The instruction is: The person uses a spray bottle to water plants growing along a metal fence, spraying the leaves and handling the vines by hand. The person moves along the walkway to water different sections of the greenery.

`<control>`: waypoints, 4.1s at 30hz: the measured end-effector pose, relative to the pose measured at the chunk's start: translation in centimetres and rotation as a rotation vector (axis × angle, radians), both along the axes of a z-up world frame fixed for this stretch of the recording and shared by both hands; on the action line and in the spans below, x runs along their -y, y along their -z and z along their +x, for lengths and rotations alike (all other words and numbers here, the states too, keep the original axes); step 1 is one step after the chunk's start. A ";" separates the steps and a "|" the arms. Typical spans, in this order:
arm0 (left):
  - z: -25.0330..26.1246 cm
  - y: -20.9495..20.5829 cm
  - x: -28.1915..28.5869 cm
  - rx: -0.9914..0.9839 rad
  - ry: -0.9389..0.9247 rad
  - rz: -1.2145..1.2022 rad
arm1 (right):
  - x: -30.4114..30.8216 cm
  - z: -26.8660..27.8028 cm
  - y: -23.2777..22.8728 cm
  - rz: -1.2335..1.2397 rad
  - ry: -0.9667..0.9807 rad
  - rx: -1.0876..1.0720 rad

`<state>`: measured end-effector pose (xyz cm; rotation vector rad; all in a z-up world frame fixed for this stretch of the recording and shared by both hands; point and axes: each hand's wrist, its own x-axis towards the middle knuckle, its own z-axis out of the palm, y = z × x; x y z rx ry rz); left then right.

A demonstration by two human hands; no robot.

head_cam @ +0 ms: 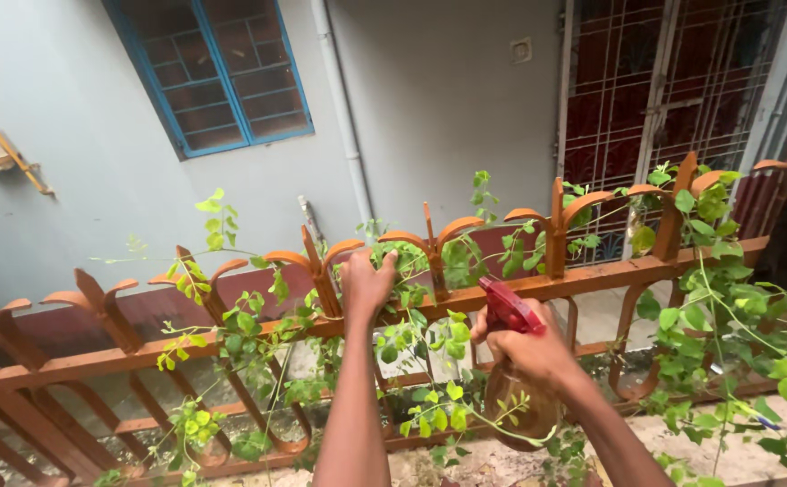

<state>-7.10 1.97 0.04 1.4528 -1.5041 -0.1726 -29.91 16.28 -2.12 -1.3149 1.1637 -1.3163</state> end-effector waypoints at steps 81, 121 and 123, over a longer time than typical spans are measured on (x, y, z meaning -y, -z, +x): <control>-17.5 -3.9 -17.9 0.100 0.802 -0.325 | -6.6 -10.3 -2.5 -0.391 0.008 -0.248; -24.1 4.9 -20.4 -0.268 0.833 0.196 | -19.0 -14.9 7.6 -0.066 0.536 -0.063; -24.8 4.6 -21.2 -0.284 0.837 0.193 | -19.5 -16.1 7.4 -0.091 0.544 -0.125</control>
